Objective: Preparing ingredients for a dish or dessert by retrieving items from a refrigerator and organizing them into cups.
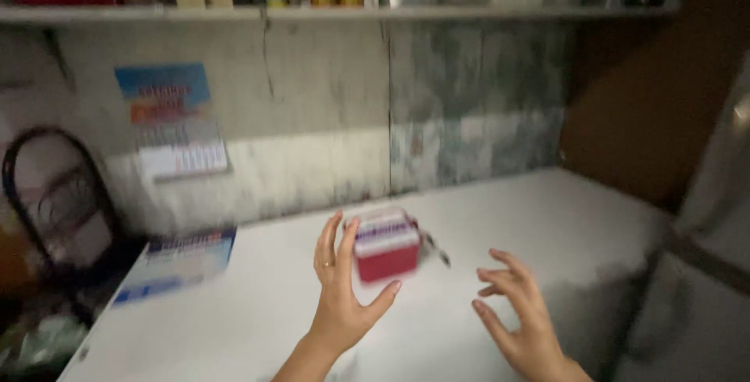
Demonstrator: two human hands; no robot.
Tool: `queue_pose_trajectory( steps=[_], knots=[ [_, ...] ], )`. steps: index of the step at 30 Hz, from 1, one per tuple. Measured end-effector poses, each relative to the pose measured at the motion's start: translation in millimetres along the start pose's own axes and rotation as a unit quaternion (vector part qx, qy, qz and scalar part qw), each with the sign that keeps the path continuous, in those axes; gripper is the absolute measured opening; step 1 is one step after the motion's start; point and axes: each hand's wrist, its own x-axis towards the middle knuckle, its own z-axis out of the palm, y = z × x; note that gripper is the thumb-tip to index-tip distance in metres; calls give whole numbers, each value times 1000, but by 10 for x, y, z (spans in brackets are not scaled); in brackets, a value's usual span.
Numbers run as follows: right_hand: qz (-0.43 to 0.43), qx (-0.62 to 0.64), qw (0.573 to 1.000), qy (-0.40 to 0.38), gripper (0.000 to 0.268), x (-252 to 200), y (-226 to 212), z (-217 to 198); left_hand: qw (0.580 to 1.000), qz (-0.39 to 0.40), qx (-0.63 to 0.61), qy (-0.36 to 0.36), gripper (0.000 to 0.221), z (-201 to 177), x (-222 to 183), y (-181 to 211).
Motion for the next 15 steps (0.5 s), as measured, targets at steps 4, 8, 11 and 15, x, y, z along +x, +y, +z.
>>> queue_pose_trajectory(
  steps=[4,8,11,15],
  knots=[
    [-81,-11,996,-30,46,1077,710,227,999,8,45,7,107,452,852,-590],
    [-114,-8,992,-45,48,2282,1268,601,997,12,74,16,111,658,1509,-1034],
    [-197,6,979,-44,51,3054,1524,966,989,29,141,11,119,685,1949,-1416],
    [-225,-52,972,-40,52,3829,1696,1403,983,46,179,-1,122,649,2485,-1982]
  ],
)
